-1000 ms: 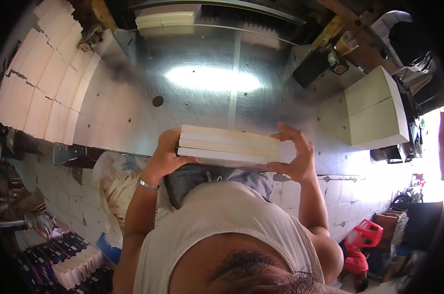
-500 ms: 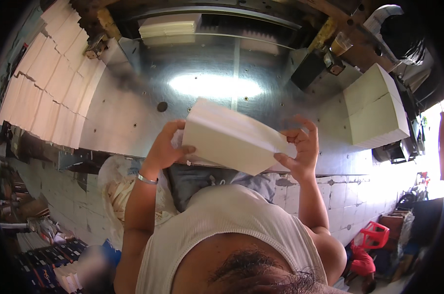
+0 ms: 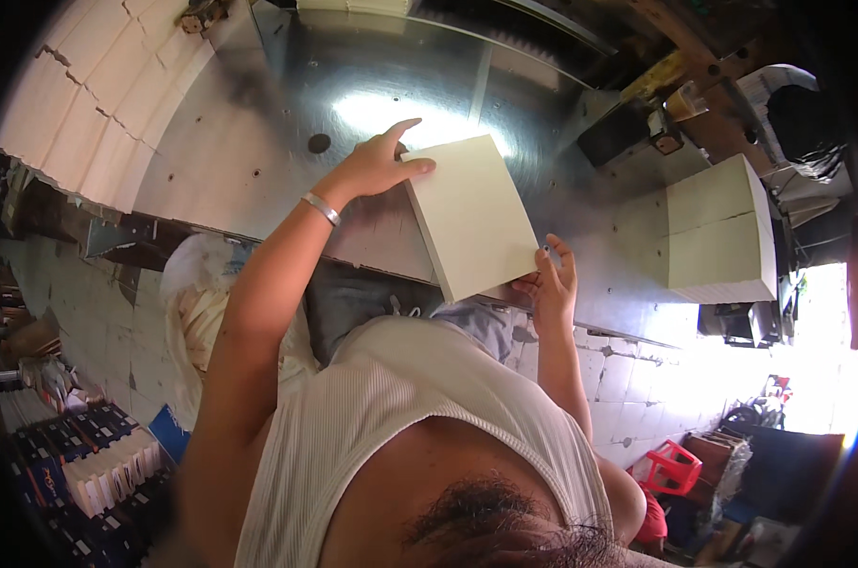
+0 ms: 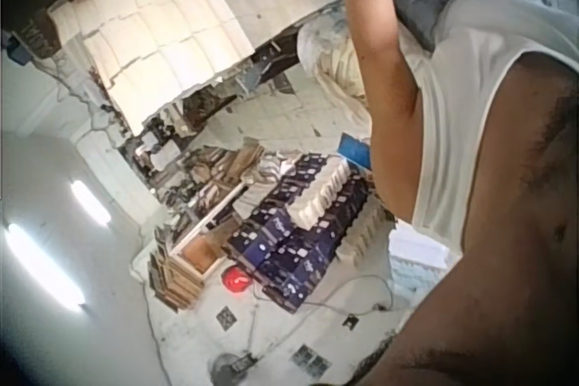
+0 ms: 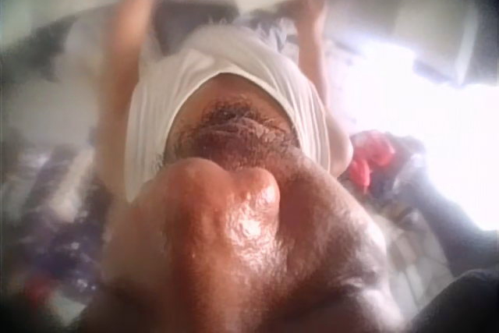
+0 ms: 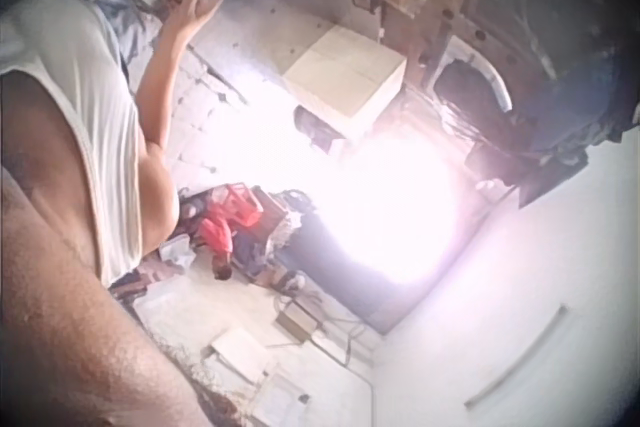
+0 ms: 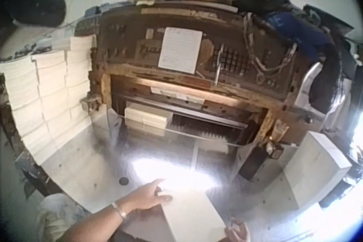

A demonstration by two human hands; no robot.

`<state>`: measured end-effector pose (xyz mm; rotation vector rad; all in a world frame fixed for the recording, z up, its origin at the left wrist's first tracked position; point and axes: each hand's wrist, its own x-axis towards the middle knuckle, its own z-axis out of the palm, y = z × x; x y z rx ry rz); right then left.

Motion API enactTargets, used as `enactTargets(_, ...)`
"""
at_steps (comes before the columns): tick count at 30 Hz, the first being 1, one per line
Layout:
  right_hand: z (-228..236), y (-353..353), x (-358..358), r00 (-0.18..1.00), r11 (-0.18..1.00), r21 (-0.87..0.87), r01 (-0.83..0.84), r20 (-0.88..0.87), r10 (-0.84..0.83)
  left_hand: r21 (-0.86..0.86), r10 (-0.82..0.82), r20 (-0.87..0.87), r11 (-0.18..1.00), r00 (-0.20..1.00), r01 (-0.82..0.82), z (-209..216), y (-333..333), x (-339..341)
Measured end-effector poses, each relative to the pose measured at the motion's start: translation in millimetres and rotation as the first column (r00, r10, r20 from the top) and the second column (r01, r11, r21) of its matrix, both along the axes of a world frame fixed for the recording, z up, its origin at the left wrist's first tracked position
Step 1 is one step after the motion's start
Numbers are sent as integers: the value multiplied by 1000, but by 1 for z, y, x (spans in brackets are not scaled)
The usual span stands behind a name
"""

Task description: The person uses an industrial paper cutter to trim and divide large stacks of paper into smaller blocks by hand, gathering trimmings into a bag and stacking the finished blocks.

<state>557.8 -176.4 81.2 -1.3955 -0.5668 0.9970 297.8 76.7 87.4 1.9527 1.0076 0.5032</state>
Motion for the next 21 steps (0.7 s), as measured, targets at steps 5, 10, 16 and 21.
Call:
enactTargets(5,-1,2,-1,999,999,-43,-24,42,26,86,50,-27,995,998,-47,2,0,5)
enactTargets(10,0,4,-3,997,997,-79,-21,74,27,-57,123,85,991,989,-118,3,-4,5)
enactTargets(16,3,-2,0,996,996,-83,-31,83,38,-119,208,205,975,956,-187,-5,-10,7)
enactTargets(21,10,-13,26,940,997,-23,-79,331,82,-133,218,228,973,949,-191,-9,-8,8)
